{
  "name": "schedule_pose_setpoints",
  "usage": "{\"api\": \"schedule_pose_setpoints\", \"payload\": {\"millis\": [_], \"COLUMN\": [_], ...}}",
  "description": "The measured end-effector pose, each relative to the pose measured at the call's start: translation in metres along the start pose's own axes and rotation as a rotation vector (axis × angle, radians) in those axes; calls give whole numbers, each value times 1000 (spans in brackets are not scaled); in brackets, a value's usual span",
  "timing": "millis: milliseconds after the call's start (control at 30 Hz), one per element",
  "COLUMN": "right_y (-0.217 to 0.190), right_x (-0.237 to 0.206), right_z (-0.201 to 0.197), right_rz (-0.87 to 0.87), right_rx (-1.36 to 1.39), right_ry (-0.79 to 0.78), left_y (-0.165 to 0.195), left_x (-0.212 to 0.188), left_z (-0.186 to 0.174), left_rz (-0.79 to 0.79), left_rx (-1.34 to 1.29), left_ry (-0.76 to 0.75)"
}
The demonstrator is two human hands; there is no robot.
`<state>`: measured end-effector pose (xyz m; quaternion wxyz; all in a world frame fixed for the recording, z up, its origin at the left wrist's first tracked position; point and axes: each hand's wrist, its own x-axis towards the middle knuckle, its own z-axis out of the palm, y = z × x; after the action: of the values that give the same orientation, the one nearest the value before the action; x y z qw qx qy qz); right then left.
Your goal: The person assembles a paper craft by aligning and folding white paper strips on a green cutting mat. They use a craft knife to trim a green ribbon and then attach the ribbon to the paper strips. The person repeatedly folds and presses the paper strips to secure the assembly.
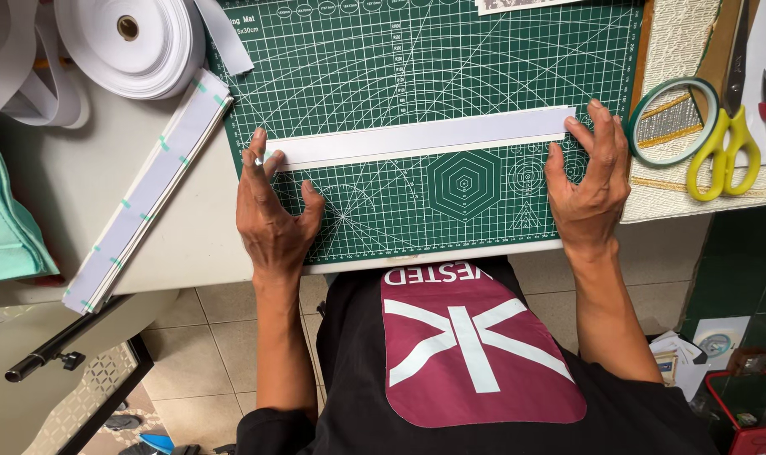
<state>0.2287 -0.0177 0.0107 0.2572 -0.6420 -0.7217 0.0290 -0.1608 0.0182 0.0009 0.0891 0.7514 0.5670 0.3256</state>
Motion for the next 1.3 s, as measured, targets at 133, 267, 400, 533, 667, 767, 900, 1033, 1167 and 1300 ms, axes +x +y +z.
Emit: {"api": "schedule_pose_setpoints", "payload": {"millis": [133, 267, 400, 533, 667, 767, 900, 1033, 1167, 1300], "right_y": [1, 2, 2, 1, -3, -4, -5, -4, -3, -2], "right_x": [-1, -2, 0, -1, -2, 0, 4, 6, 3, 0], "right_z": [1, 1, 2, 0, -4, -7, -8, -7, -7, -3], "right_rz": [1, 0, -8, 0, 59, 70, 12, -34, 13, 66], "right_rx": [15, 16, 23, 23, 55, 51, 48, 18, 28, 61], "right_ry": [0, -3, 0, -10, -26, -39, -25, -14, -20, -23], "left_y": [-1, -2, -2, -1, 4, 7, 7, 5, 4, 9], "left_x": [0, -1, -1, 0, 0, -1, -2, -3, -3, 0], "left_z": [1, 2, 3, 2, 0, 0, 5, 8, 7, 1], "left_rz": [11, 3, -4, 6, -52, -84, -88, -84, -107, -176], "left_rx": [13, 12, 10, -10, 8, 25, 46, 56, 26, -36], "left_ry": [3, 3, 3, 16, 20, 30, 73, 75, 73, 64]}}
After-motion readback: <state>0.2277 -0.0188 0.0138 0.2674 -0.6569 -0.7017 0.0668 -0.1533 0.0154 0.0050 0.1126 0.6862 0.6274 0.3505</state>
